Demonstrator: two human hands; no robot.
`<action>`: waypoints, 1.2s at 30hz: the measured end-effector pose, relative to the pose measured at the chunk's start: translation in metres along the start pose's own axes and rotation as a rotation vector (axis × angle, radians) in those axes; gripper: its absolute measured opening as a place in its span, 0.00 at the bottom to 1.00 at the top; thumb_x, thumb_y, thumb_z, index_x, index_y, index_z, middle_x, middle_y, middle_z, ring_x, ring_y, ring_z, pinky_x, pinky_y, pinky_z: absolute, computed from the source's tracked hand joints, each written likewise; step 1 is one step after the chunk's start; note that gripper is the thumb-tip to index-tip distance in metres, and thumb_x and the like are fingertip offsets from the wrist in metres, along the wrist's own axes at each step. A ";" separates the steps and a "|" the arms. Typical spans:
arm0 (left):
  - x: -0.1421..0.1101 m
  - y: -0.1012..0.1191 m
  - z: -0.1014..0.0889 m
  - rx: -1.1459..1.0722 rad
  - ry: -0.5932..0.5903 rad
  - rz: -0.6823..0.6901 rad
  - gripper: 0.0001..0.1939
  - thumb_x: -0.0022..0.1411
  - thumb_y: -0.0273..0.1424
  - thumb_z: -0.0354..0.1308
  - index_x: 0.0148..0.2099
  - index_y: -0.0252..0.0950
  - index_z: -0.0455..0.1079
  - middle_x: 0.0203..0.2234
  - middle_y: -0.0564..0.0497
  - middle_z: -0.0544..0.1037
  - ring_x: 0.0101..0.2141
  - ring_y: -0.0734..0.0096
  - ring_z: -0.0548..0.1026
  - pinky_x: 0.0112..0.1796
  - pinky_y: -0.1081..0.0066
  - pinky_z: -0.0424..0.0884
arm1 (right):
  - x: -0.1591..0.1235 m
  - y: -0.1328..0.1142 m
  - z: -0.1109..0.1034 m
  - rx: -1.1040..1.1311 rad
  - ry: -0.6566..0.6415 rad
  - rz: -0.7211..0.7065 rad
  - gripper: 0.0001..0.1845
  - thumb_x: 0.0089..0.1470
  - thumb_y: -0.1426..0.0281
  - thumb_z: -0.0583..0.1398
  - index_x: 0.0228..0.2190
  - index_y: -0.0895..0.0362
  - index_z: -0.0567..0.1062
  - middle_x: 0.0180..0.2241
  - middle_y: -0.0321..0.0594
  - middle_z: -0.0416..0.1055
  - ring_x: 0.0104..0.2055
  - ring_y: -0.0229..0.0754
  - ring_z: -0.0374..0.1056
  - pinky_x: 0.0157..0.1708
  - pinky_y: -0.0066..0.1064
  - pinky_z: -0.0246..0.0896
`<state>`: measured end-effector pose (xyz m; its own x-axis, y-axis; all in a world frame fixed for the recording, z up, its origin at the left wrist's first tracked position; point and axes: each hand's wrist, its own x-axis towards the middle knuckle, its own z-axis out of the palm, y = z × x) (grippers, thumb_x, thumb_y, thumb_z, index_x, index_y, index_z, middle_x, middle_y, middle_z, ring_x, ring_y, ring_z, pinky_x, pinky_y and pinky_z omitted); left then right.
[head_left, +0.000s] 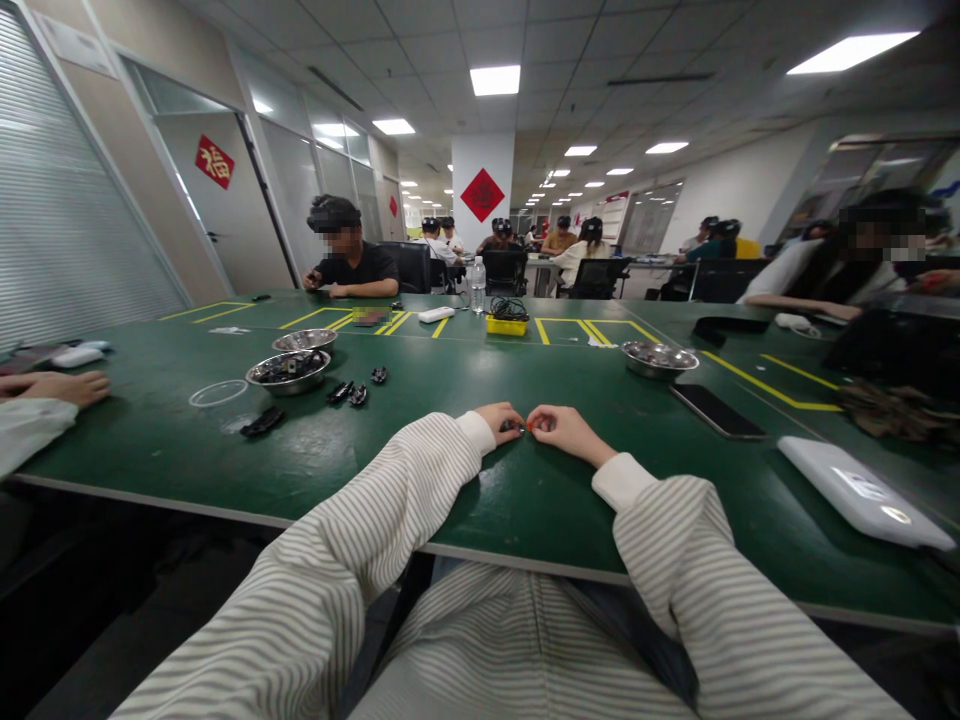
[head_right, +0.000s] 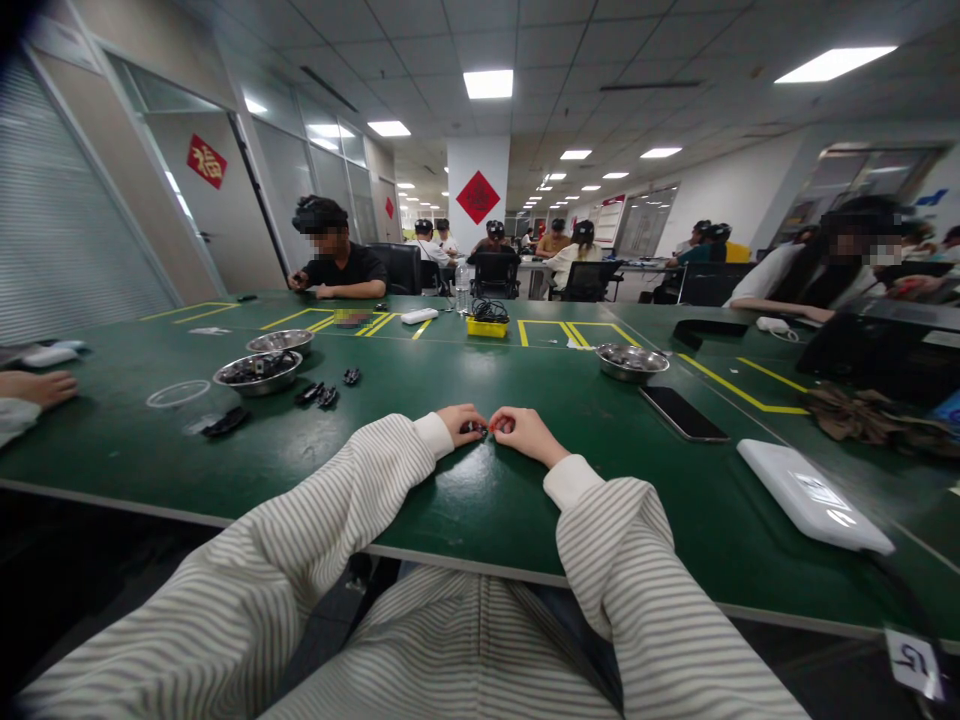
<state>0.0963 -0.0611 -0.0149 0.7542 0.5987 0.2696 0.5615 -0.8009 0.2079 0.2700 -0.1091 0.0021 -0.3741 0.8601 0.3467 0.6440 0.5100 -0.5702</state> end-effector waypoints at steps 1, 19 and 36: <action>0.000 0.000 0.000 -0.002 0.002 0.005 0.12 0.51 0.33 0.51 0.40 0.37 0.67 0.30 0.52 0.67 0.31 0.76 0.67 0.34 0.76 0.64 | 0.000 0.000 0.000 0.023 0.001 0.004 0.09 0.38 0.72 0.55 0.26 0.60 0.71 0.20 0.35 0.67 0.22 0.32 0.60 0.24 0.22 0.55; -0.001 -0.001 0.000 0.004 -0.001 0.035 0.12 0.51 0.32 0.51 0.39 0.37 0.66 0.30 0.52 0.66 0.31 0.76 0.67 0.35 0.76 0.64 | 0.002 0.002 0.000 0.165 0.076 -0.045 0.10 0.37 0.73 0.54 0.27 0.61 0.71 0.22 0.37 0.68 0.21 0.32 0.59 0.22 0.23 0.55; -0.001 0.002 -0.002 0.016 0.059 0.025 0.11 0.49 0.32 0.53 0.37 0.36 0.68 0.29 0.53 0.68 0.28 0.78 0.67 0.32 0.78 0.64 | -0.002 -0.003 0.000 -0.197 -0.003 -0.114 0.09 0.36 0.75 0.55 0.25 0.59 0.72 0.17 0.33 0.64 0.19 0.31 0.59 0.21 0.21 0.53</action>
<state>0.0959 -0.0637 -0.0125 0.7470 0.5775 0.3294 0.5485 -0.8153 0.1855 0.2692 -0.1121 0.0032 -0.4541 0.7970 0.3982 0.7152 0.5926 -0.3705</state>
